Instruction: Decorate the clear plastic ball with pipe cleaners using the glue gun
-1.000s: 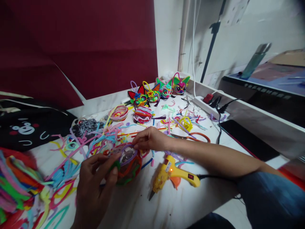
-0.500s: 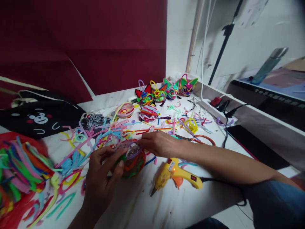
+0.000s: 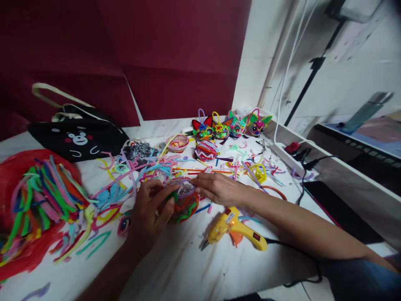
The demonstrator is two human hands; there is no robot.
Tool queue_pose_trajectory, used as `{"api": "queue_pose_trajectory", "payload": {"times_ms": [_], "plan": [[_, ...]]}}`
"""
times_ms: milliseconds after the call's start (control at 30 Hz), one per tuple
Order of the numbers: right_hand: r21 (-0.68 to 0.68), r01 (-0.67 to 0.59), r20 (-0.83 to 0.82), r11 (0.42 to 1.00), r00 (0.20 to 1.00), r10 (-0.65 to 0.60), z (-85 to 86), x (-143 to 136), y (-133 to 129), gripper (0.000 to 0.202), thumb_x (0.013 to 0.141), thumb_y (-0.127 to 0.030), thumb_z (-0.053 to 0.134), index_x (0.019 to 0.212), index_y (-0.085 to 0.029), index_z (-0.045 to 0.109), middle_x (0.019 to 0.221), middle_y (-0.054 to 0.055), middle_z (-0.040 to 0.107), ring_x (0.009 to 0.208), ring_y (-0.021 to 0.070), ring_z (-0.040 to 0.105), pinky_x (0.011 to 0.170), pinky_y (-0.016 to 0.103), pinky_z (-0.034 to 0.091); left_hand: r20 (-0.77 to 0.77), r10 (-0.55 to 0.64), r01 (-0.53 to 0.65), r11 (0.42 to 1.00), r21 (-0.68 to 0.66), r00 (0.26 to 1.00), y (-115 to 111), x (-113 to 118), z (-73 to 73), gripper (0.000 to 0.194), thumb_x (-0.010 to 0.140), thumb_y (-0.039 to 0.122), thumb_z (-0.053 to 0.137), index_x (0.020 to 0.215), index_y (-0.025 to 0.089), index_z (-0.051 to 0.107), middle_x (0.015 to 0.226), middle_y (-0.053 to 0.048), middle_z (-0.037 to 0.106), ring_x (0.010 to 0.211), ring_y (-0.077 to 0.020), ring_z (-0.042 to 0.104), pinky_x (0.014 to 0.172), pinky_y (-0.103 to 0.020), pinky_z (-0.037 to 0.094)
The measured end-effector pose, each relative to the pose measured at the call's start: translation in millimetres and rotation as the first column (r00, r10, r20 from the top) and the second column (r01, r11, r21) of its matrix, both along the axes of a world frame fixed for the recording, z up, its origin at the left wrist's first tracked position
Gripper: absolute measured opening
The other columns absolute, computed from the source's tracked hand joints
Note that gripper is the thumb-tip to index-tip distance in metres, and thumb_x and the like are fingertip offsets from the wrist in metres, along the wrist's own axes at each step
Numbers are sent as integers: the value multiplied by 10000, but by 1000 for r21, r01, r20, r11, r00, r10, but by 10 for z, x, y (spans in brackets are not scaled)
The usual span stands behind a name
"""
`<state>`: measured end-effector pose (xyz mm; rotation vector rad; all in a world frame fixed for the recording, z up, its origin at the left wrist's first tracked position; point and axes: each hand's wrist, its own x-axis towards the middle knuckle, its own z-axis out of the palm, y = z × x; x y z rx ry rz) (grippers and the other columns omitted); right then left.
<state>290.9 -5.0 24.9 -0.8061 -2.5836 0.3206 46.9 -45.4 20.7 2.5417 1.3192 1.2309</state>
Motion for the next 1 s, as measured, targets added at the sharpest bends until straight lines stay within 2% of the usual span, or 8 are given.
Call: {"api": "queue_pose_trajectory", "payload": {"times_ms": [267, 467, 633, 800, 1000], "plan": [[42, 24, -73, 999, 997, -21, -66, -36, 22, 328, 1055, -316, 394, 1218, -134, 613, 1064, 134, 684, 973, 208, 658, 881, 348, 531, 48, 3, -2, 1000, -9, 999, -16, 5, -25, 282, 934, 265, 518, 1158, 253, 690, 1060, -42, 483, 998, -199, 556, 864, -340, 524], [0, 11, -97, 1000, 995, -11, -7, -35, -10, 327, 1044, -314, 425, 1226, -131, 625, 1083, 143, 702, 985, 223, 666, 885, 363, 544, 61, -6, 4, 999, 36, 998, -31, 29, -48, 263, 914, 207, 531, 1120, 221, 696, 1046, -48, 484, 955, -191, 553, 827, -324, 524], [-43, 23, -89, 999, 996, -27, 24, -15, -65, 327, 1041, -319, 427, 1254, -162, 619, 1101, 139, 688, 995, 218, 667, 894, 370, 559, 86, 23, -28, 998, 56, 996, -58, 57, -136, 311, 887, 198, 523, 1145, 253, 688, 1057, -51, 492, 969, -211, 535, 861, -364, 508], [-35, 18, -76, 999, 997, -21, 23, 2, -116, 336, 1040, -320, 422, 1285, -177, 604, 1110, 143, 677, 997, 224, 674, 880, 375, 574, 79, 26, -29, 999, 37, 997, -110, 96, -162, 463, 879, 173, 508, 1335, 252, 527, 1136, -75, 495, 1057, -241, 527, 936, -401, 475], [-37, 46, -93, 998, 994, -49, 11, 1, -153, 330, 1035, -314, 439, 1279, -176, 612, 1083, 127, 676, 969, 214, 677, 855, 343, 581, 178, 104, -115, 992, 56, 978, -153, 148, -224, 518, 849, 184, 521, 1357, 206, 425, 1247, -115, 479, 1153, -274, 503, 976, -424, 465]]}}
